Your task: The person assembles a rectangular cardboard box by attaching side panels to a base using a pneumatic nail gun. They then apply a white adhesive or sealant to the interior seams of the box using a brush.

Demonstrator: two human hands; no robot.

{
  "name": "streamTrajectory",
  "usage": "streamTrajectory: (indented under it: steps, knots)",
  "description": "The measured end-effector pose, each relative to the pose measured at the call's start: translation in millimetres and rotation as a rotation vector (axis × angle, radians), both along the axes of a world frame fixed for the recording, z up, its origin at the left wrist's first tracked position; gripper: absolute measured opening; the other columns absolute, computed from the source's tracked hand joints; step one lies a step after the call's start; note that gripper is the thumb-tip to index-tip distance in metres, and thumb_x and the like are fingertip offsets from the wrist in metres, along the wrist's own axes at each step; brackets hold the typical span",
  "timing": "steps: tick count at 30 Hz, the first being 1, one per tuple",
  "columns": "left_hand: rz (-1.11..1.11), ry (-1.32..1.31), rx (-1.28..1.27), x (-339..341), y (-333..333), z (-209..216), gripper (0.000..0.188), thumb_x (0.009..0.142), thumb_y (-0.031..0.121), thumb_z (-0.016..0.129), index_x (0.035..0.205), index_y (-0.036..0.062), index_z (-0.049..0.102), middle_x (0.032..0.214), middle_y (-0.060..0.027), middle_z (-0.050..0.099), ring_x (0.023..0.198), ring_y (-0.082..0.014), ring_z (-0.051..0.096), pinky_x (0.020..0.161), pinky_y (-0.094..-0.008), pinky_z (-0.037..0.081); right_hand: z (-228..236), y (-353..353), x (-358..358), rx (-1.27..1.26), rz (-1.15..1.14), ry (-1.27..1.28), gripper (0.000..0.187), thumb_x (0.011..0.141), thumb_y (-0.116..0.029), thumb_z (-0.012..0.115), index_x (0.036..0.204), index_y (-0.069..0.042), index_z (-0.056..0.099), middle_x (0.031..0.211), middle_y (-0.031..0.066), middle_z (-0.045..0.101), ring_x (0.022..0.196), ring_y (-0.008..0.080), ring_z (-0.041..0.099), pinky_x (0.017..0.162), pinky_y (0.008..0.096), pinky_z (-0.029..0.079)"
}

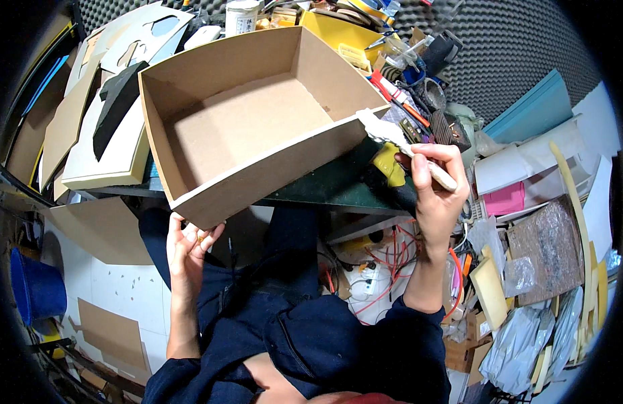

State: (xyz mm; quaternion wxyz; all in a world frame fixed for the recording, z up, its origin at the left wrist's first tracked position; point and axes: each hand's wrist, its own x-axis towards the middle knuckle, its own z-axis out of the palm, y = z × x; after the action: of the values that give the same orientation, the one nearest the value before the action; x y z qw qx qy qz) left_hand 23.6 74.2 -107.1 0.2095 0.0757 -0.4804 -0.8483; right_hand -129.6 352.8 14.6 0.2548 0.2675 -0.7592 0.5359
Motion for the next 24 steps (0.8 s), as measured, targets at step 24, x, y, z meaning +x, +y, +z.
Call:
streamTrajectory:
  steps: [24]
  knots:
    - [-0.020, 0.010, 0.001, 0.1, -0.8, 1.0, 0.052, 0.085, 0.017, 0.048, 0.129, -0.0020, 0.028, 0.118, -0.0260, 0.054, 0.108, -0.0291, 0.058, 0.096, -0.0371, 0.047, 6.5, 20.6, -24.7, 0.001, -0.017, -0.032, 0.010, 0.088, -0.009, 0.060, 0.093, 0.001, 0.059, 0.085, 0.0054, 0.063, 0.079, 0.0086, 0.060, 0.071, 0.0206, 0.046]
